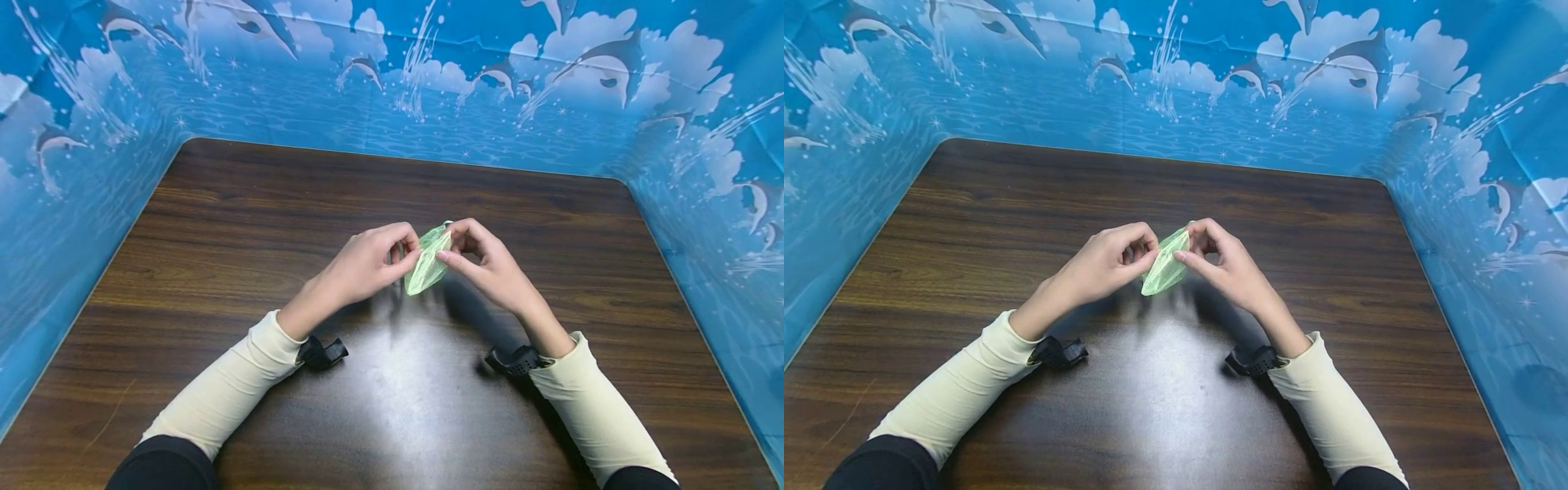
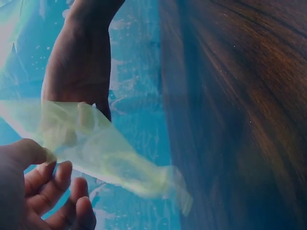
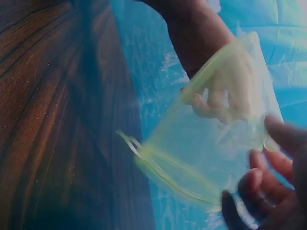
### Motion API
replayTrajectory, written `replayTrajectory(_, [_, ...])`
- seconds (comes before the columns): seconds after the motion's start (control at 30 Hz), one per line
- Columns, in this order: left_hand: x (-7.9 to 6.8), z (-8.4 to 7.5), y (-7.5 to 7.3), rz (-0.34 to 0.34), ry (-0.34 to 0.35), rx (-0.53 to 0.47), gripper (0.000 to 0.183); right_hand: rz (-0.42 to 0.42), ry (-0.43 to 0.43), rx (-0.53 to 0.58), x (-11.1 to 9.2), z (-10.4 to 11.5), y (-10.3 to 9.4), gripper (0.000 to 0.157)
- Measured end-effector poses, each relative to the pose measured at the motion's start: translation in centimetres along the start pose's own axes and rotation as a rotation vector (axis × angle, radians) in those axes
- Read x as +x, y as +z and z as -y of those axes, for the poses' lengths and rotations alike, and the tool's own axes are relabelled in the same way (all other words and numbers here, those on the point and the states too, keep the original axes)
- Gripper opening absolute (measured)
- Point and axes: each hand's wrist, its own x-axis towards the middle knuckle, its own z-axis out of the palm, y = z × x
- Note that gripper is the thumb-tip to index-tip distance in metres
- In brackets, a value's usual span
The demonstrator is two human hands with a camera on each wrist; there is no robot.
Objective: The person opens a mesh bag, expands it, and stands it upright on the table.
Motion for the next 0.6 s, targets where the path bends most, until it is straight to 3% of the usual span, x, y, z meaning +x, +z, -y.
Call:
replayTrajectory(0.17, [-0.10, -0.07, 0.10, 0.009, -0.029, 0.012, 0.004, -0.084, -0.084, -0.038, -0.03, -0.07, 0.07, 0.018])
replayTrajectory(0.37, [-0.11, -0.27, 0.31, 0.011, -0.005, 0.072, 0.026, -0.084, -0.227, -0.100, -0.18, 0.11, 0.29, 0.027])
replayTrajectory(0.47, [-0.10, -0.30, 0.44, 0.027, -0.005, 0.075, 0.018, -0.097, -0.278, -0.124, -0.28, 0.23, 0.46, 0.027])
replayTrajectory(0.6, [-0.18, -0.25, 0.66, 0.019, -0.010, 0.058, 0.012, -0.107, -0.261, -0.093, -0.42, 0.26, 0.63, 0.020])
